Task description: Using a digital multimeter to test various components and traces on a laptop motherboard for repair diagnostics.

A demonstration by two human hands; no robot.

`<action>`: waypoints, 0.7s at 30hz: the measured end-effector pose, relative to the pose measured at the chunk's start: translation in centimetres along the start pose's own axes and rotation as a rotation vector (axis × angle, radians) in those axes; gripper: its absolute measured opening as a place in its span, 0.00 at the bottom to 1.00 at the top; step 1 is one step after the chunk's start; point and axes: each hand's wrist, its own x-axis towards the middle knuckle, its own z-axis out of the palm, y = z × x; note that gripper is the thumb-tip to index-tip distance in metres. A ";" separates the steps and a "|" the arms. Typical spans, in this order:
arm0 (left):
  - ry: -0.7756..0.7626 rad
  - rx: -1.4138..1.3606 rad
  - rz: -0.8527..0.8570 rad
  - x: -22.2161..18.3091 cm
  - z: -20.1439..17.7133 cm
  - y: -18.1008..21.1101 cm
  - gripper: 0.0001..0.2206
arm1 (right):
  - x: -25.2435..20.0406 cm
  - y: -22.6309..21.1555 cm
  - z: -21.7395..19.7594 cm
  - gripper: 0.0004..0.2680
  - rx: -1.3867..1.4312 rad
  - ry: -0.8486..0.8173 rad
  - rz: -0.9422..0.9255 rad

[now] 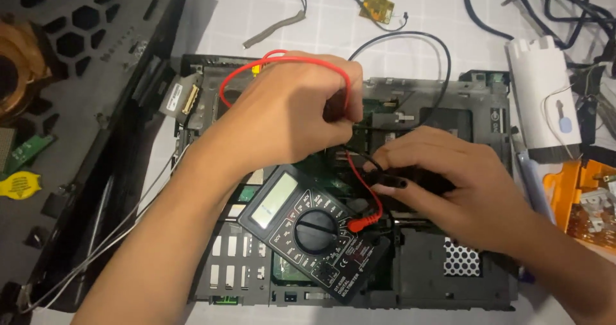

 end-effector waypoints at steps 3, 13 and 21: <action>-0.019 -0.007 -0.042 -0.1 -0.1 0.3 0.05 | -0.1 0.1 0.0 0.07 -0.026 -0.008 0.006; 0.045 -0.016 0.064 0.1 0.5 -0.4 0.04 | -0.1 0.1 0.0 0.07 0.001 -0.007 0.005; 0.014 0.020 0.009 0.1 0.3 0.0 0.05 | 0.0 0.2 -0.3 0.06 -0.010 -0.032 0.011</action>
